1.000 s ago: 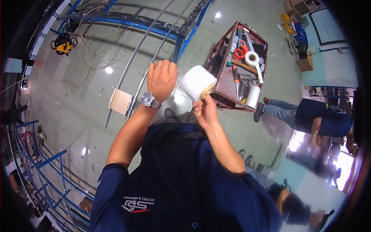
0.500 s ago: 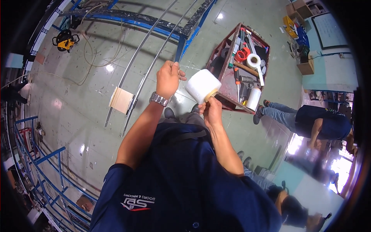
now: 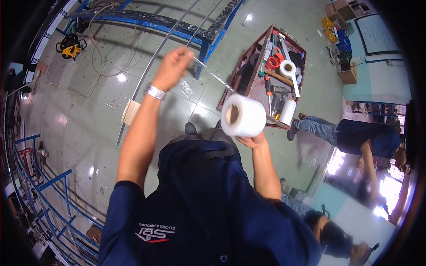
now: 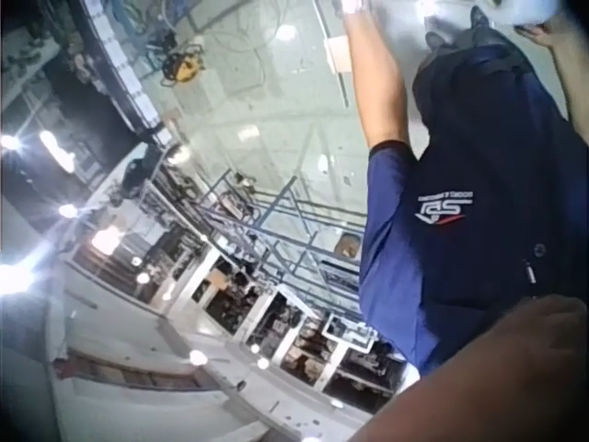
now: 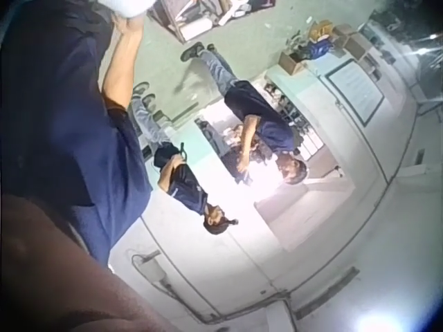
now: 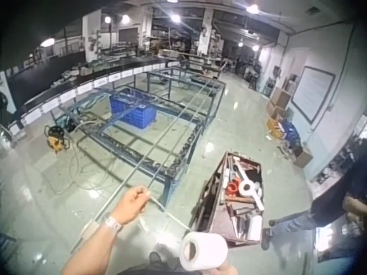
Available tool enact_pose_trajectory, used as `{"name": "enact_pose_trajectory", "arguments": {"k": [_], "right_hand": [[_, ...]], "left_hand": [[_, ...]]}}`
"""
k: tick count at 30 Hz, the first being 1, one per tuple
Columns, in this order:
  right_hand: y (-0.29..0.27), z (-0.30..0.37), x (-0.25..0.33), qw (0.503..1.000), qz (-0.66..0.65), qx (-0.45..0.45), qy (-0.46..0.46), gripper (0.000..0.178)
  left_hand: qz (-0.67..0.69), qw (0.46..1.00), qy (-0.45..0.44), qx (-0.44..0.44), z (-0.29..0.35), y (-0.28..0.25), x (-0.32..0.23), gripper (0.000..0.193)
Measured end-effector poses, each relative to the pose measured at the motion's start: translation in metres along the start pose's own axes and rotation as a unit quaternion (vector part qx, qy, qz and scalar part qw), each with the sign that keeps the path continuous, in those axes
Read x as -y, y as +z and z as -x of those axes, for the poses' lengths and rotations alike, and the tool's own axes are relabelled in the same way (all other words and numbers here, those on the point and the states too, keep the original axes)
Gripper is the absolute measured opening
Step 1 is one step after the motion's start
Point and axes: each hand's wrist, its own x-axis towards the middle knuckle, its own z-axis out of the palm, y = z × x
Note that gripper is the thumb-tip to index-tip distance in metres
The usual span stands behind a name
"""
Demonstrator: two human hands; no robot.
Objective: The person applies white tape to long metal rods by hand, wrapping the tape around each rod.
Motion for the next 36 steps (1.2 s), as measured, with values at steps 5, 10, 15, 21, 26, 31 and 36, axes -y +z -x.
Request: {"name": "enact_pose_trajectory", "arguments": {"k": [5, 10, 15, 21, 26, 31, 36], "right_hand": [[0.010, 0.010, 0.036, 0.899, 0.264, -0.339, -0.080, 0.038], [0.028, 0.013, 0.062, 0.734, 0.626, -0.246, -0.090, 0.039], [0.044, 0.016, 0.063, 0.634, 0.723, -0.165, -0.219, 0.041], [0.070, 0.000, 0.061, 0.581, 0.786, -0.131, -0.165, 0.045], [0.038, -0.019, 0.039, 0.606, 0.740, -0.215, -0.199, 0.045], [0.039, -0.036, 0.034, 0.632, 0.723, -0.195, -0.199, 0.045], [0.046, -0.041, 0.040, 0.605, 0.752, -0.136, -0.224, 0.043]], "left_hand": [[-0.299, 0.942, 0.153, -0.016, -0.009, -0.011, -0.047, 0.029], [-0.394, 0.902, 0.156, -0.084, -0.003, -0.004, -0.043, 0.026], [-0.464, 0.872, 0.117, -0.104, -0.010, -0.025, 0.004, 0.026], [-0.543, 0.792, 0.227, -0.164, -0.009, -0.030, 0.002, 0.031], [-0.368, 0.925, 0.035, -0.091, 0.067, 0.051, -0.062, 0.045], [-0.221, 0.964, -0.013, -0.144, 0.110, 0.062, -0.021, 0.041], [-0.291, 0.881, 0.038, -0.370, 0.126, 0.012, -0.027, 0.032]]}}
